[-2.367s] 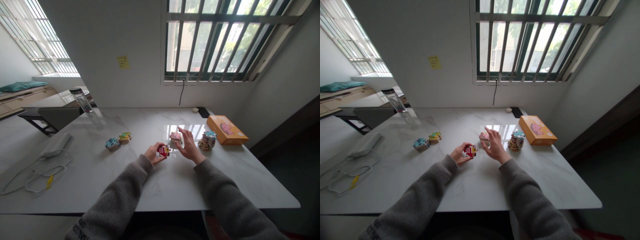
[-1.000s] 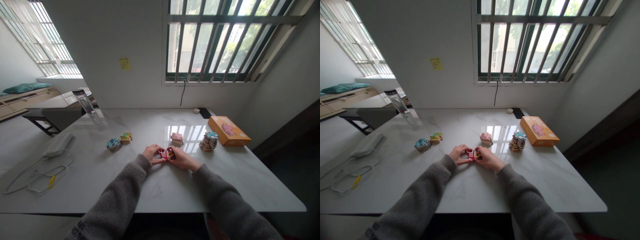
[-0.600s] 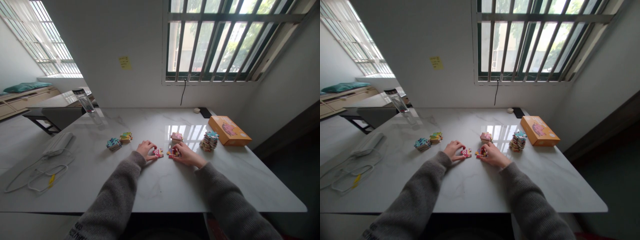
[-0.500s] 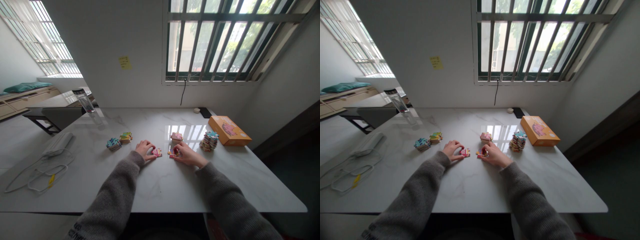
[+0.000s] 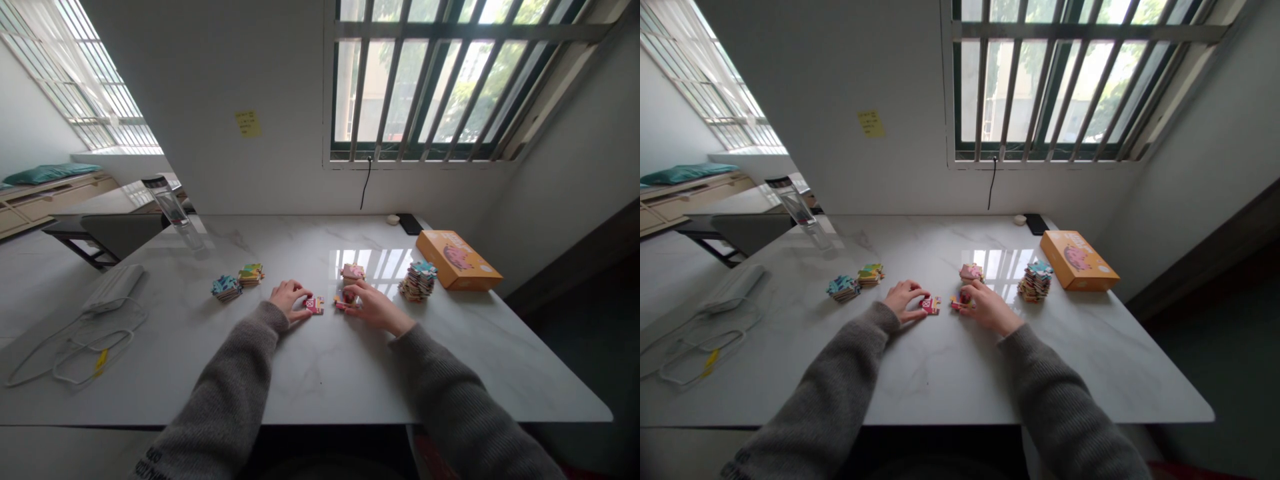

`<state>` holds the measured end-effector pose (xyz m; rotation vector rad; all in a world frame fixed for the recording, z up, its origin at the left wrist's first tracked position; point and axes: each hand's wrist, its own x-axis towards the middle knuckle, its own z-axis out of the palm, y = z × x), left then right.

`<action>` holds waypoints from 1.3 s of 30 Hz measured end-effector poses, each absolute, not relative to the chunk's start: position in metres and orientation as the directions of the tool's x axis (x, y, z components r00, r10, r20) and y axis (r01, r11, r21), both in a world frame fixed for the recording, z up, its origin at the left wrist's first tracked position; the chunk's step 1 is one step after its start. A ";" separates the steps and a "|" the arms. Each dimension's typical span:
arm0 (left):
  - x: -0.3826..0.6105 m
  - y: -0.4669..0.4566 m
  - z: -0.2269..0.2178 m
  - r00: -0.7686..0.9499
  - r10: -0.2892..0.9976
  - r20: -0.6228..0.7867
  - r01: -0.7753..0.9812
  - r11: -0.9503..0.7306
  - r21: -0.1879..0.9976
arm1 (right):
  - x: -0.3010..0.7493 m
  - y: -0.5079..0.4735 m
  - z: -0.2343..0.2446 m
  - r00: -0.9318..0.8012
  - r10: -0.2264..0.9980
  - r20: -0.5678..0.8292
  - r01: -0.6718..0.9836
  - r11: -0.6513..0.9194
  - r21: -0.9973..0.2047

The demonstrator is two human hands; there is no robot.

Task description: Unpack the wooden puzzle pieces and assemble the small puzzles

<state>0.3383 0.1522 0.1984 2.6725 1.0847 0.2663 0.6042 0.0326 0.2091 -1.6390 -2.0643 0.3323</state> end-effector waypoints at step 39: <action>0.366 0.118 0.187 0.846 0.486 0.220 0.387 -0.843 0.372 | 0.603 0.031 0.211 -0.093 0.986 0.137 0.888 0.144 -0.436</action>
